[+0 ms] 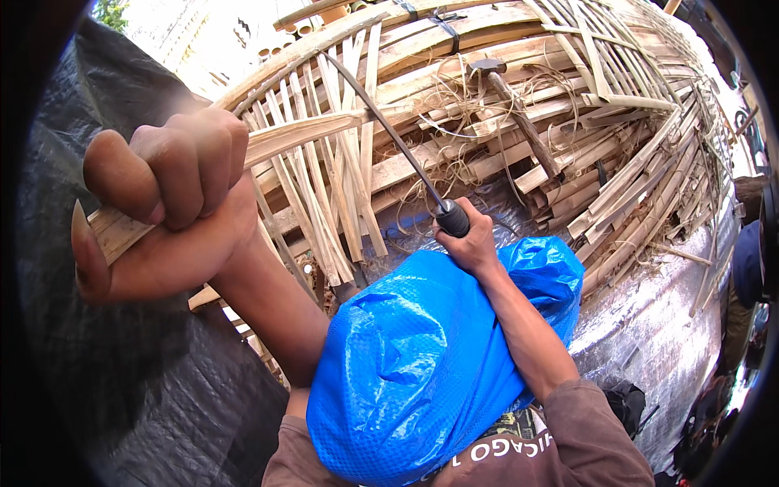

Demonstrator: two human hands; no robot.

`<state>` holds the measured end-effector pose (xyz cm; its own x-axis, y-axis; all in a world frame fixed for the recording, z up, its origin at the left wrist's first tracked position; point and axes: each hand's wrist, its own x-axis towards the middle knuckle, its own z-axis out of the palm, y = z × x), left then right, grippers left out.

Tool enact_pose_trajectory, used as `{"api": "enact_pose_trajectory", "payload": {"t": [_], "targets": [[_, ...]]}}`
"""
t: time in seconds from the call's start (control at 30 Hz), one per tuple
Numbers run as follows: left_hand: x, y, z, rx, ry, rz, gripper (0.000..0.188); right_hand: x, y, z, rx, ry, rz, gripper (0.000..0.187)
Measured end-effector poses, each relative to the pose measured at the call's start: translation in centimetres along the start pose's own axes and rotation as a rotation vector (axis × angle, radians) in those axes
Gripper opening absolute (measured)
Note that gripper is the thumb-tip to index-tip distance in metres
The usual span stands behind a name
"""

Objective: The person prepares bamboo strips using a blade and then weaves them into a larger wooden structure by hand.

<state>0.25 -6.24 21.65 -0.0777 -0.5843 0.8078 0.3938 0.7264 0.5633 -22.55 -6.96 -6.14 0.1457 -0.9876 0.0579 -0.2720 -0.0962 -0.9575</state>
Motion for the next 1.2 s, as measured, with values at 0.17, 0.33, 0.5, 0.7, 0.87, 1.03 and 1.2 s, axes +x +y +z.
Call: {"api": "enact_pose_trajectory", "payload": {"t": [0.17, 0.33, 0.5, 0.7, 0.87, 1.03, 1.2], "targets": [[0.5, 0.2, -0.3, -0.006, -0.036, -0.009, 0.040, 1.1, 2.0, -0.1, -0.152, 0.073, 0.216, 0.035], [0.3, 0.0, -0.2, -0.022, -0.016, -0.006, 0.040, 0.0, 0.8, -1.0, 0.029, -0.011, 0.025, 0.029], [0.1, 0.1, -0.3, -0.011, -0.008, -0.024, 0.039, -0.4, -0.1, -0.6, 0.053, -0.064, 0.008, 0.028], [0.6, 0.6, -0.4, -0.026, -0.008, -0.035, 0.040, 0.6, 2.7, -0.2, -0.053, 0.048, 0.220, 0.032], [0.5, -0.1, -0.4, -0.100, -0.086, -0.019, 0.044, 0.1, 1.6, -1.0, -0.034, 0.016, 0.100, 0.038], [0.4, -0.6, -0.3, -0.268, -0.299, -0.109, 0.051, 0.4, -1.8, -1.2, 0.223, -0.202, -0.207, 0.040], [0.2, 0.3, -1.1, -0.332, -0.444, -0.151, 0.051, 0.5, -3.1, -0.2, 0.213, -0.214, -0.141, 0.036]]}}
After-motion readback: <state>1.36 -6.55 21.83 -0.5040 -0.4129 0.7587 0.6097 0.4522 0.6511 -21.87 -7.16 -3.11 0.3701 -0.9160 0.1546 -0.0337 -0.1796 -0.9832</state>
